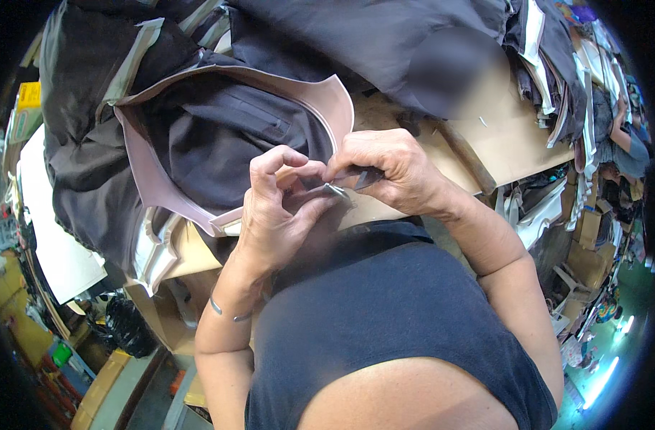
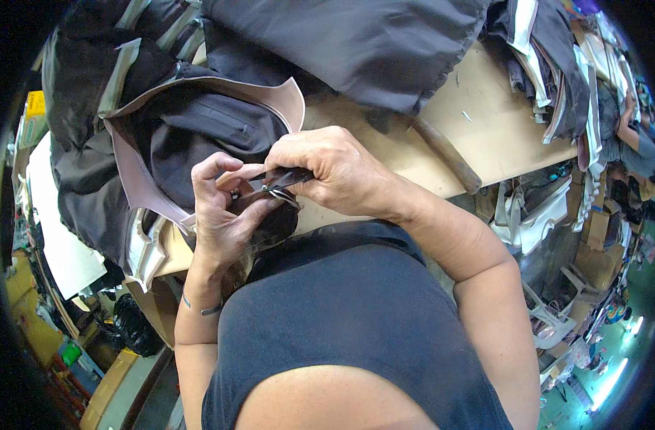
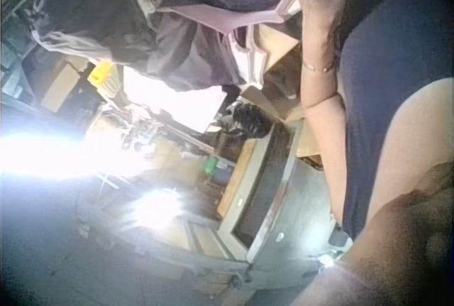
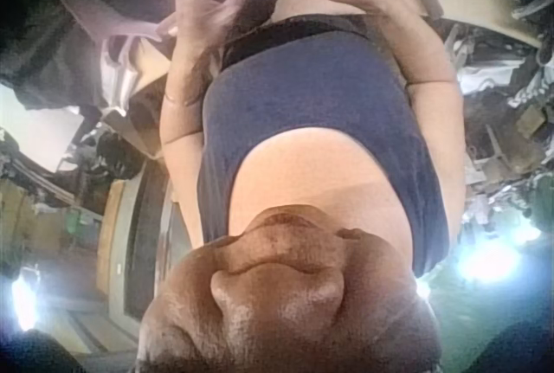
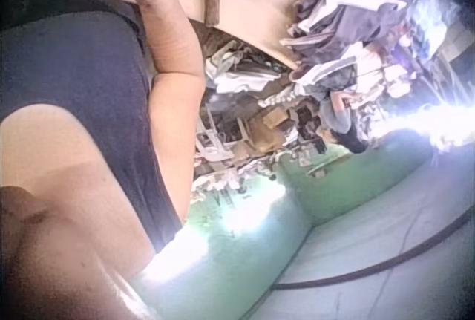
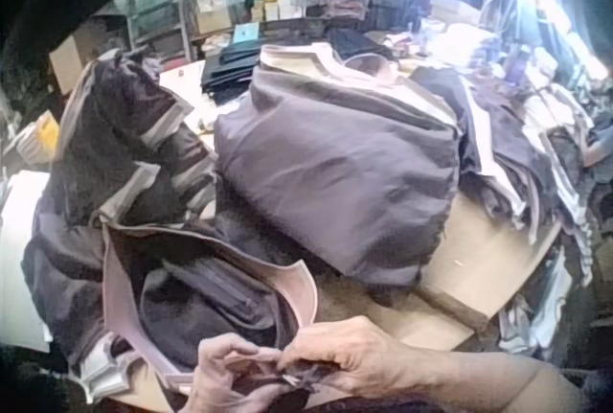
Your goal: The person repeatedly folds and tucks fabric edges of a dark bag with light trim, using a small hammer-like tool to press seams and a metal clip to secure folded sections. The person handles multiple similar bag pieces on a cluttered worktable, adjusting and repositioning them throughout.
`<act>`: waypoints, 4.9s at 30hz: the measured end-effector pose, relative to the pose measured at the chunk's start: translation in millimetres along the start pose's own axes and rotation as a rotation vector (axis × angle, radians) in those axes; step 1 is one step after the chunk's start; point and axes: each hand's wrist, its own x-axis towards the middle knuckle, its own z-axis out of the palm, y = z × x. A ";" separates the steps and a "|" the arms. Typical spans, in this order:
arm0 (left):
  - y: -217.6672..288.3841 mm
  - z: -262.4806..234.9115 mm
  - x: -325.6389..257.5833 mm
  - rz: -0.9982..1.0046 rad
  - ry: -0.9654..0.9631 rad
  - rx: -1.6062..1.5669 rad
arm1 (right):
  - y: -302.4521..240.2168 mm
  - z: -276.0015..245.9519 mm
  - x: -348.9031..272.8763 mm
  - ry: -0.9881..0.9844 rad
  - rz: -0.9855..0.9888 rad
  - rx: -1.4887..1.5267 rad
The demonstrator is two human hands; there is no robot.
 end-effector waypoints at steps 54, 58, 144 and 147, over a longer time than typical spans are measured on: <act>-3.1 9.5 6.3 -0.160 -0.126 -0.087 | -7.9 -3.9 -20.1 0.311 0.418 0.504; 8.2 -1.7 18.6 -0.260 -0.065 -0.188 | -11.7 -2.2 -25.6 0.255 0.431 0.344; 22.3 -1.0 57.2 -0.300 -0.125 -0.415 | -19.6 3.0 -12.4 0.258 0.489 0.582; 19.7 5.9 58.6 -0.212 -0.091 -0.477 | -14.9 3.0 -13.8 0.255 0.501 0.642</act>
